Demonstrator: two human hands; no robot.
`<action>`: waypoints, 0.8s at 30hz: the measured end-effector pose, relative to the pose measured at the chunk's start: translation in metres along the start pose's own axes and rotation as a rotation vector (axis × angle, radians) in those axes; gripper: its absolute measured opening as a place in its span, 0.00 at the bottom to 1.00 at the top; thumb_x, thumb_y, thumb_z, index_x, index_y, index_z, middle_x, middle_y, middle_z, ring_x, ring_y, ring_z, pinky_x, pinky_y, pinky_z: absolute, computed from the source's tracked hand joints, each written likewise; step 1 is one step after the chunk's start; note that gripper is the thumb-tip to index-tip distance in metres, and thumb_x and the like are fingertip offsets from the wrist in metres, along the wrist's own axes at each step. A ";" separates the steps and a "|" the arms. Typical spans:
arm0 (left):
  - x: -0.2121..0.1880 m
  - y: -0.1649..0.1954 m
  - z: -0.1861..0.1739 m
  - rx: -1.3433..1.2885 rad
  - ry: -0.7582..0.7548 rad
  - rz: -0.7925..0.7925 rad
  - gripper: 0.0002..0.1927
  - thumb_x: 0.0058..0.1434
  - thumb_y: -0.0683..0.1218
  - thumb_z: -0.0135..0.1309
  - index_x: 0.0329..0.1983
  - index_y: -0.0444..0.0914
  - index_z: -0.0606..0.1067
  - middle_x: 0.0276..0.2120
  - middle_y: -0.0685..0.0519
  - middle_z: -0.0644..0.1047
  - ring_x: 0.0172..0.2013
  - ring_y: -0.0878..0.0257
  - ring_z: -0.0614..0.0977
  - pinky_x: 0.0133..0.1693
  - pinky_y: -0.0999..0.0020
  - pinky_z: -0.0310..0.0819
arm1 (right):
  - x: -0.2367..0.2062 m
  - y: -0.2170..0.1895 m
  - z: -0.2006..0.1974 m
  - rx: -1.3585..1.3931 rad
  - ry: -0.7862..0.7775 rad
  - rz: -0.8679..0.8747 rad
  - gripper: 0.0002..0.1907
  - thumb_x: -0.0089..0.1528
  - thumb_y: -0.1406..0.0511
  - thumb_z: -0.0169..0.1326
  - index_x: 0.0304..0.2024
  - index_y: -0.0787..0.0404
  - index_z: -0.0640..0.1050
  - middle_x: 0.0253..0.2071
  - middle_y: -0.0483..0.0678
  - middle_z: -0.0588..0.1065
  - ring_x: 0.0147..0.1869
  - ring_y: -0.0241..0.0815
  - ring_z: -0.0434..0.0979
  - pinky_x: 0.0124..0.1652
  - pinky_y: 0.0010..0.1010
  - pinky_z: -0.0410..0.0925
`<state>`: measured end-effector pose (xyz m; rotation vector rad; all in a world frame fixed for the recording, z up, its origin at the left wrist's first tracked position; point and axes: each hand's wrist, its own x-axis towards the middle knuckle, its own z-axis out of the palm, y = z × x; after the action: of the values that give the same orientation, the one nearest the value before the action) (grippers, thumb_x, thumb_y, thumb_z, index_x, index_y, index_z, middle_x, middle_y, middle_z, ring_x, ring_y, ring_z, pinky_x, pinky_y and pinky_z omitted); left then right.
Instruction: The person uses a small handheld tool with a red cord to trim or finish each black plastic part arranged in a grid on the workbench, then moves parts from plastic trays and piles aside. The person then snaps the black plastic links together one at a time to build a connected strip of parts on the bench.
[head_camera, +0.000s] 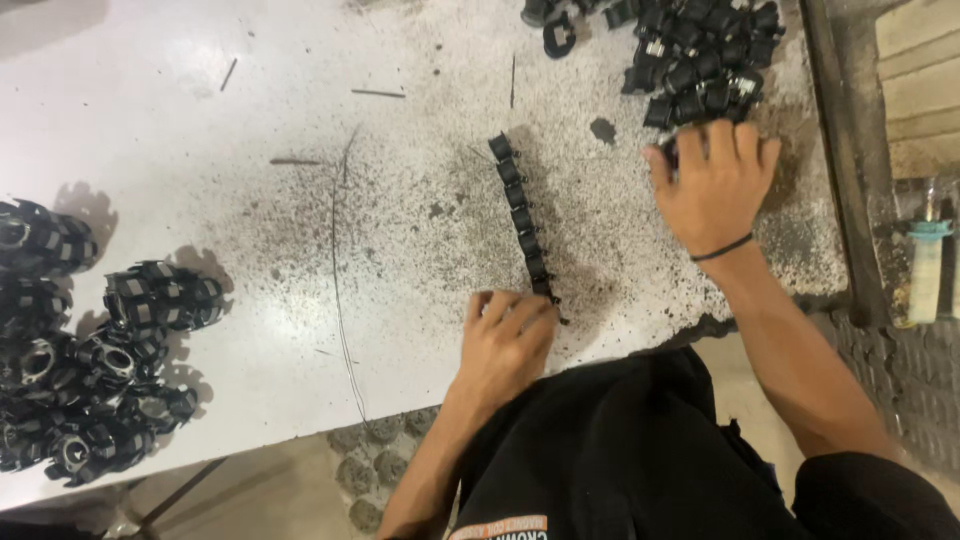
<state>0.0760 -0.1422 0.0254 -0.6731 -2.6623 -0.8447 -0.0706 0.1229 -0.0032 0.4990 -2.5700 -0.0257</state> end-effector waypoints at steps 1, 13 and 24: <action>-0.001 0.001 0.000 -0.026 -0.012 0.009 0.12 0.54 0.40 0.62 0.42 0.38 0.79 0.46 0.54 0.78 0.46 0.57 0.76 0.47 0.54 0.67 | -0.002 -0.005 -0.001 0.078 -0.018 -0.001 0.13 0.67 0.59 0.64 0.37 0.61 0.80 0.42 0.49 0.70 0.48 0.50 0.71 0.50 0.46 0.69; 0.007 -0.049 0.014 -0.165 0.160 0.043 0.05 0.56 0.42 0.66 0.34 0.40 0.81 0.39 0.51 0.83 0.36 0.62 0.76 0.36 0.64 0.65 | -0.003 -0.033 -0.018 0.885 -0.157 0.250 0.09 0.60 0.69 0.70 0.41 0.64 0.84 0.44 0.52 0.82 0.43 0.43 0.84 0.37 0.28 0.75; 0.119 -0.149 0.043 -0.339 0.299 -0.330 0.13 0.70 0.43 0.51 0.55 0.38 0.80 0.52 0.47 0.81 0.49 0.51 0.77 0.53 0.60 0.72 | 0.088 -0.100 0.063 1.049 -0.027 0.082 0.05 0.63 0.71 0.65 0.39 0.68 0.83 0.42 0.54 0.81 0.41 0.46 0.84 0.40 0.32 0.78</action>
<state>-0.1055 -0.1832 -0.0338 -0.1504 -2.4098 -1.3857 -0.1378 -0.0064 -0.0262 0.7353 -2.4406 1.3859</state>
